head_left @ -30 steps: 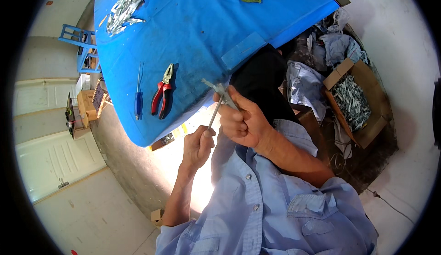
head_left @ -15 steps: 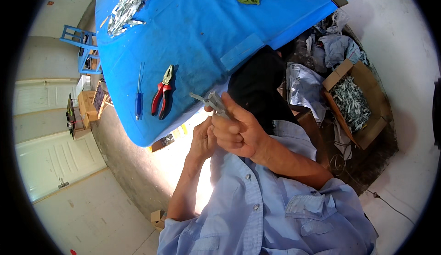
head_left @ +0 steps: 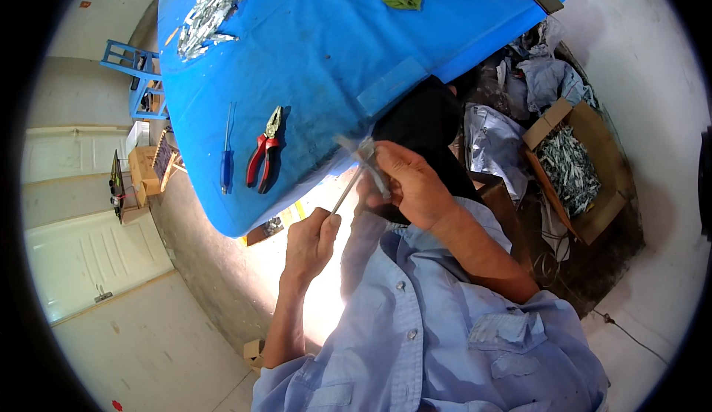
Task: The person assembles metal components using a screwdriver and pliers, picking up pieces from the table and fitting them together.
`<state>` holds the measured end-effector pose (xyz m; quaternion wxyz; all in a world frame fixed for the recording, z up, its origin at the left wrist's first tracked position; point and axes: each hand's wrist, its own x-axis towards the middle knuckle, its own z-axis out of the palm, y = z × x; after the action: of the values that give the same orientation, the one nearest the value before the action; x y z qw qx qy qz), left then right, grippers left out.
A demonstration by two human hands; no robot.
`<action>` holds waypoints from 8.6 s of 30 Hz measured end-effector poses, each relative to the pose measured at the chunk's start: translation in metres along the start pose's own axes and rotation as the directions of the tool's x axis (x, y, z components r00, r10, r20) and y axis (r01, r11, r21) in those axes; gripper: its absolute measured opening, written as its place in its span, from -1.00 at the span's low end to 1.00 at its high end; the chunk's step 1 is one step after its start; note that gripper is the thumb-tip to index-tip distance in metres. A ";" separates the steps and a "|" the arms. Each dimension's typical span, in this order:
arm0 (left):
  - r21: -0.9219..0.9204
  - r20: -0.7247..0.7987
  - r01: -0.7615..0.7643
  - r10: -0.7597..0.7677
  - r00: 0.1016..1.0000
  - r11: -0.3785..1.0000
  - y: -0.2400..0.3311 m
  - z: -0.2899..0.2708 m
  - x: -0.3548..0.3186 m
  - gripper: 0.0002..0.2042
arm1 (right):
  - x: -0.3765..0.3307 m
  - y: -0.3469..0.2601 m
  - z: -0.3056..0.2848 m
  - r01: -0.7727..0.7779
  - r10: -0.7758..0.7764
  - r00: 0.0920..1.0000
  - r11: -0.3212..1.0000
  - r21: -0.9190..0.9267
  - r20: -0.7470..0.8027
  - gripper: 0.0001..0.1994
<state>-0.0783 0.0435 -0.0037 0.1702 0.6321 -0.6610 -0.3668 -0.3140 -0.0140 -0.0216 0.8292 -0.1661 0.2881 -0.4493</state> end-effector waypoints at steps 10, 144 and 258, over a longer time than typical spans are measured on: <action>-0.176 -0.194 0.116 -0.150 0.969 0.978 0.031 -0.004 -0.004 -0.69 | 0.004 0.000 -0.005 0.178 -0.209 0.971 0.956 -0.234 -0.118 -0.72; -0.089 -0.323 -0.060 0.028 0.946 0.994 0.065 0.025 0.042 -0.84 | -0.003 0.027 -0.010 0.177 -0.245 0.967 0.848 -0.499 -0.074 -0.78; -0.157 -0.267 -0.202 0.156 0.951 0.967 0.047 0.042 0.048 -0.94 | -0.009 0.038 -0.010 0.265 -0.392 0.909 0.802 -0.535 -0.139 -0.76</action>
<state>-0.1473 0.0058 -0.0102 0.3427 0.5926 -0.6524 -0.3253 -0.2991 0.0142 -0.0469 0.6236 -0.3688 0.4610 -0.5125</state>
